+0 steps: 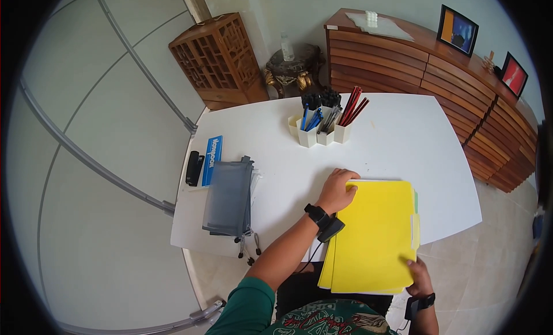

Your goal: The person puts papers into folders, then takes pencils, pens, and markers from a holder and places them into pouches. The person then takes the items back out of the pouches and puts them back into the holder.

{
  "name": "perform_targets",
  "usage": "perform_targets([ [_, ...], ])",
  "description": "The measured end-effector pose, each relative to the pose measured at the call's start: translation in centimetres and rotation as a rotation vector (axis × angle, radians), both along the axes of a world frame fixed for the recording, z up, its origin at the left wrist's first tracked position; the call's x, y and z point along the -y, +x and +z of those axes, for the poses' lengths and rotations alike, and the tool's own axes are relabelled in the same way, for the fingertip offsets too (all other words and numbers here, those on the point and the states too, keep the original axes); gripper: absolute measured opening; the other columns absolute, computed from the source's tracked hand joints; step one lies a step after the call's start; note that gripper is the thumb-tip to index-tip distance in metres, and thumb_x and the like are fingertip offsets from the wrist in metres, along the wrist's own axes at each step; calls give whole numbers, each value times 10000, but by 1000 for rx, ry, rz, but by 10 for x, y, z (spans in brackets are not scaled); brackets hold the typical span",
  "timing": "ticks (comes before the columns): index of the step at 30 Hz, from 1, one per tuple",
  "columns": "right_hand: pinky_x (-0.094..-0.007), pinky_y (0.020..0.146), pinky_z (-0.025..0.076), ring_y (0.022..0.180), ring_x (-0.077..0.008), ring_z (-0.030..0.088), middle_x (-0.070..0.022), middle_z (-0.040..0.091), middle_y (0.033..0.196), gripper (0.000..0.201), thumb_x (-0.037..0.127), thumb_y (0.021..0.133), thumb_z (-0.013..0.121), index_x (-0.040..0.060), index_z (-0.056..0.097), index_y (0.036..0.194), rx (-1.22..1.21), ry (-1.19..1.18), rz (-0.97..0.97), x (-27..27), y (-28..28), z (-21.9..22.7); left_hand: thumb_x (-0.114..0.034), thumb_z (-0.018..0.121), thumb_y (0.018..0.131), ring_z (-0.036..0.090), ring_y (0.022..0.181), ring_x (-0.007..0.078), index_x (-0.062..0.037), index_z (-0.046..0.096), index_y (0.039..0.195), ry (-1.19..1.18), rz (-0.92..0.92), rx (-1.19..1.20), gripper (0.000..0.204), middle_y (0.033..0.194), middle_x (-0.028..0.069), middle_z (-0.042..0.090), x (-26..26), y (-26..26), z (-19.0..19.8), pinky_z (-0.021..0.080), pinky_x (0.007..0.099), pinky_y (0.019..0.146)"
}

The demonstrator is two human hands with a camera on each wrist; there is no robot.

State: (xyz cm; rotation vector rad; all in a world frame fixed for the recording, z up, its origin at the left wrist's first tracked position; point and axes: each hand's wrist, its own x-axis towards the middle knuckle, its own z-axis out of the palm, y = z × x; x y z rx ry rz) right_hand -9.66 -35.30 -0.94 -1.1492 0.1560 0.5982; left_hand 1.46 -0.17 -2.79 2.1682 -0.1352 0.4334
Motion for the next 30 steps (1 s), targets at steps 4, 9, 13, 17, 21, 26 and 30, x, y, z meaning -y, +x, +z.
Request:
perform_targets([
  [4,-408,970,523,1130,-273,638,-153,631,1259,668,73,815,771,-44,464,1396,-219,-4,189,-9,-8,-7,-26,656,804,575,1087,343,-45,668,1060,44,-63,4,257,1085,131,676,14,-12,3,461,436,969],
  [9,-389,930,537,1075,-247,661,-128,666,1194,528,-1,836,728,-21,539,1328,-108,-11,107,-17,-18,-5,-26,666,796,581,1103,337,-49,647,1119,-35,-50,-21,324,1124,128,659,12,-12,-3,461,423,998],
  [13,-364,888,549,1023,-211,674,-108,692,1132,449,-41,831,718,-15,593,1262,-42,-39,108,-10,-10,1,-29,665,854,563,1192,252,-24,551,1292,-421,-4,-111,453,1237,124,615,11,-31,3,436,368,1046],
  [17,-341,860,550,976,-184,679,-94,713,1082,407,-59,820,727,-18,627,1212,86,-108,115,2,5,6,-27,640,933,474,1334,221,-35,283,1535,-802,-94,-284,699,1436,130,480,18,-85,21,394,366,1107],
  [21,-339,881,543,992,-185,679,-100,715,1095,403,-46,823,743,-22,631,1209,230,-168,207,5,28,22,-24,631,946,444,1353,220,-12,240,1536,-959,-120,-532,708,1435,139,461,40,-126,37,370,384,1123],
  [26,-348,926,534,1042,-201,671,-109,705,1130,476,-11,798,801,-18,613,1235,436,-157,231,-14,66,44,-39,595,977,487,1269,185,14,347,1416,-661,101,-23,508,1331,123,512,55,-125,69,386,324,1066],
  [30,-361,942,535,1056,-220,667,-99,699,1124,522,25,764,854,-5,617,1228,540,-194,139,-26,92,51,-33,573,979,537,1225,205,36,338,1431,-728,54,158,515,1308,149,535,60,-123,92,424,347,1042],
])
